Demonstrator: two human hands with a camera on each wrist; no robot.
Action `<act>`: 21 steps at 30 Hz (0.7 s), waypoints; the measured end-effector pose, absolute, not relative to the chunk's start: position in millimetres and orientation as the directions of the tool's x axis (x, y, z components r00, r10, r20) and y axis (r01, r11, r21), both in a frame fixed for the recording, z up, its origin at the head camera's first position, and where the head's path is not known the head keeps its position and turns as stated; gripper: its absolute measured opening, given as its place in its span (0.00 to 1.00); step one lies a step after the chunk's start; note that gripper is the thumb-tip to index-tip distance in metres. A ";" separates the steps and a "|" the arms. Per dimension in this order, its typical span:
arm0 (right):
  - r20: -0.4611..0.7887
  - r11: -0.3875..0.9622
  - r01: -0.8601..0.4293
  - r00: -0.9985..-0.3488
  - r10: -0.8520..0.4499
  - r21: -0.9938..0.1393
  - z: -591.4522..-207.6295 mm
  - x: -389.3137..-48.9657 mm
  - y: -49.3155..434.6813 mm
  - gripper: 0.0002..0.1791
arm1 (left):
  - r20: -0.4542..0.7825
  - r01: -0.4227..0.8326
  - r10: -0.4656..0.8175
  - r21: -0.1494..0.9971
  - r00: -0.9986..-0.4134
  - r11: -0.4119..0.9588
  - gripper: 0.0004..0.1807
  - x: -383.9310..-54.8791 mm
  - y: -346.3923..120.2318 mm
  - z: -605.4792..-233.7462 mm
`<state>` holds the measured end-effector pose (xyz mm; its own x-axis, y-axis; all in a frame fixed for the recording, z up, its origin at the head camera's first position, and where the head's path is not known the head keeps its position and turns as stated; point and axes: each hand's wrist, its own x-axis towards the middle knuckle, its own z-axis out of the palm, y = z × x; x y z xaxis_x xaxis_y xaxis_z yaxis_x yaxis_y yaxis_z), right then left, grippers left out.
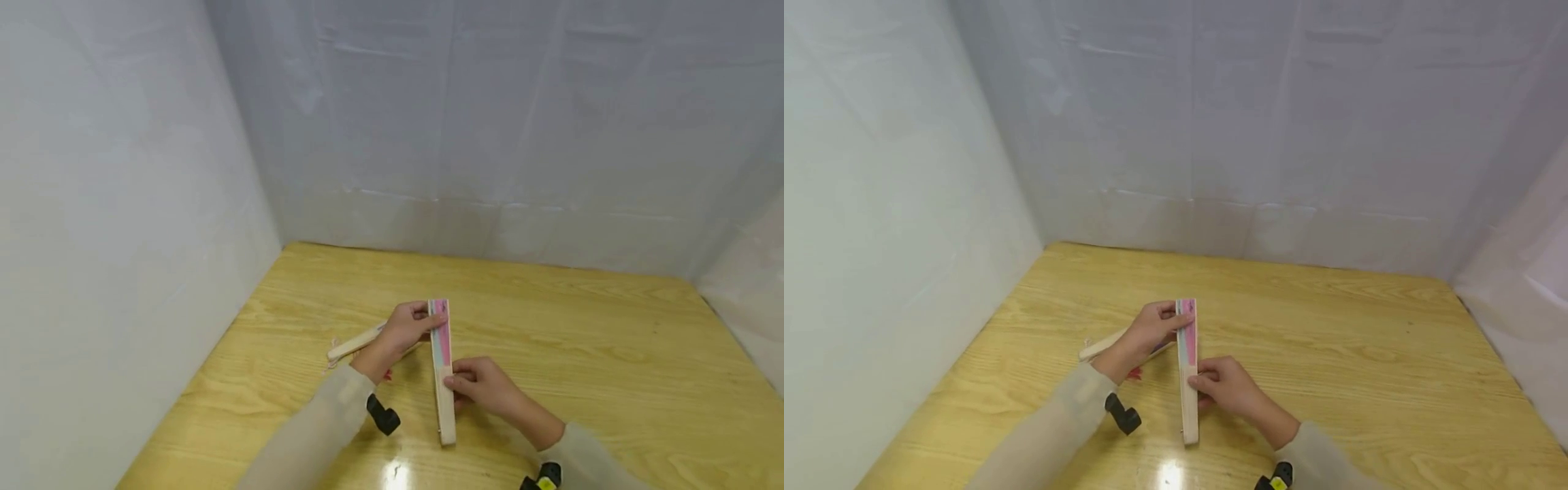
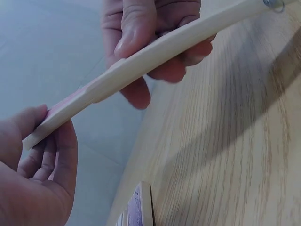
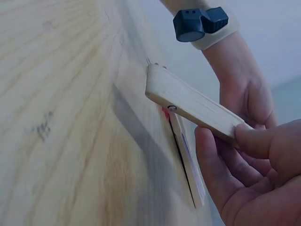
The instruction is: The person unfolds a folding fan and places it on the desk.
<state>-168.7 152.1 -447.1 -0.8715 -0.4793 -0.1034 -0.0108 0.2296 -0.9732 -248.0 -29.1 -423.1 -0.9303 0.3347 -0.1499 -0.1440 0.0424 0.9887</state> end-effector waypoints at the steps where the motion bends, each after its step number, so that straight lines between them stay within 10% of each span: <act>1: -0.105 0.214 0.000 -0.871 -0.479 -0.977 -447.3 -168.6 150.4 0.16 | -0.145 -0.140 0.322 0.989 -0.936 0.040 0.17 -247.8 -29.0 -423.5; 21: -0.100 0.094 0.070 -0.926 -0.365 -0.993 -450.0 -178.5 151.2 0.17 | -0.128 -0.128 0.350 0.992 -0.928 0.025 0.12 -232.3 -37.8 -431.4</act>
<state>-178.5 151.2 -450.0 -0.9257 -0.3649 -0.0996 0.0699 0.0938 -0.9931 -232.3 -37.8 -431.4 -0.9280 0.3499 -0.1283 -0.1276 0.0250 0.9915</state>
